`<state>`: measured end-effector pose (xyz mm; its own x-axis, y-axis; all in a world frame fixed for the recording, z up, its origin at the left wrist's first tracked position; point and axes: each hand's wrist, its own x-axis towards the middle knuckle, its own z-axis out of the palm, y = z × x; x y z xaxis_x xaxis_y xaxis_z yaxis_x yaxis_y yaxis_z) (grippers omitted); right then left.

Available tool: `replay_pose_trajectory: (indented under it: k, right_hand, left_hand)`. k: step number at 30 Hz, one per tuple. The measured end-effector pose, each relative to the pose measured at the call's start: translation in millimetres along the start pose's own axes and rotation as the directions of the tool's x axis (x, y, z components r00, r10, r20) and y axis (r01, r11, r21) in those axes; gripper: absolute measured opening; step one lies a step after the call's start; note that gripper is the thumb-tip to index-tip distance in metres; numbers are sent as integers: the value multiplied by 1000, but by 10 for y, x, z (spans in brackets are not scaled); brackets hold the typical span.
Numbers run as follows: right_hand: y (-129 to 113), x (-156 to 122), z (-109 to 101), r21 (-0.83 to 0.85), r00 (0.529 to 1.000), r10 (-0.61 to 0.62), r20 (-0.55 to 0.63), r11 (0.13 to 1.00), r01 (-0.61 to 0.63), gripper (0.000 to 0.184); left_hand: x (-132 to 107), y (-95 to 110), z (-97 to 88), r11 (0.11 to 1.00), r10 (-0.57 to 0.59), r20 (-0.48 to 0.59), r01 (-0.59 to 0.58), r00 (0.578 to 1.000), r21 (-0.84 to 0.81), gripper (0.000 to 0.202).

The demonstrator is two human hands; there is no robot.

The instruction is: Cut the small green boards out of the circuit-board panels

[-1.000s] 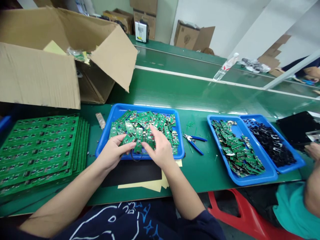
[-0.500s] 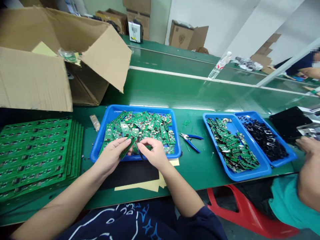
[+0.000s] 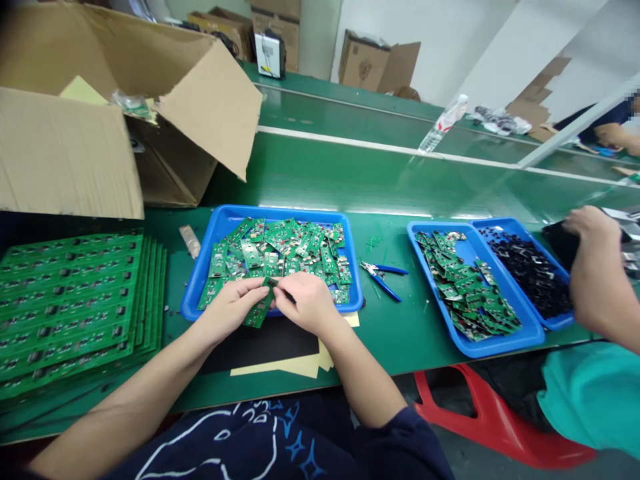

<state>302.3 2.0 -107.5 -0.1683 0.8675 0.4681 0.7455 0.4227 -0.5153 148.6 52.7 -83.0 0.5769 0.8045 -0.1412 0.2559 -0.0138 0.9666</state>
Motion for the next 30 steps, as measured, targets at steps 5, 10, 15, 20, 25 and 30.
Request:
replay_pose_trajectory:
  k: [5, 10, 15, 20, 25, 30]
  right_hand:
    - [19, -3, -6, -9, 1000, -24, 7, 1000, 24, 23]
    - [6, 5, -8, -25, 999, -44, -4, 999, 44, 24]
    - [4, 0, 9, -75, 999, -49, -4, 996, 49, 24]
    - [-2, -5, -5, -43, 997, 57, -48, 997, -59, 19]
    - [15, 0, -70, 168, 946, 265, -187, 957, -235, 40]
    - [56, 21, -65, 169, 980, 102, -170, 983, -73, 15]
  left_hand:
    - [0, 31, 11, 998, -21, 0, 21, 1000, -58, 23]
    - [-1, 17, 9, 1000, -22, 3, 22, 1000, 1, 28]
    - [-11, 4, 17, 997, -9, 16, 7, 1000, 70, 31]
    - [-16, -1, 22, 993, -4, -6, 5, 1000, 116, 36]
    - [-12, 32, -7, 992, 24, -72, -15, 997, 127, 37]
    - [-18, 20, 3, 997, 4, -99, 4, 995, 80, 34]
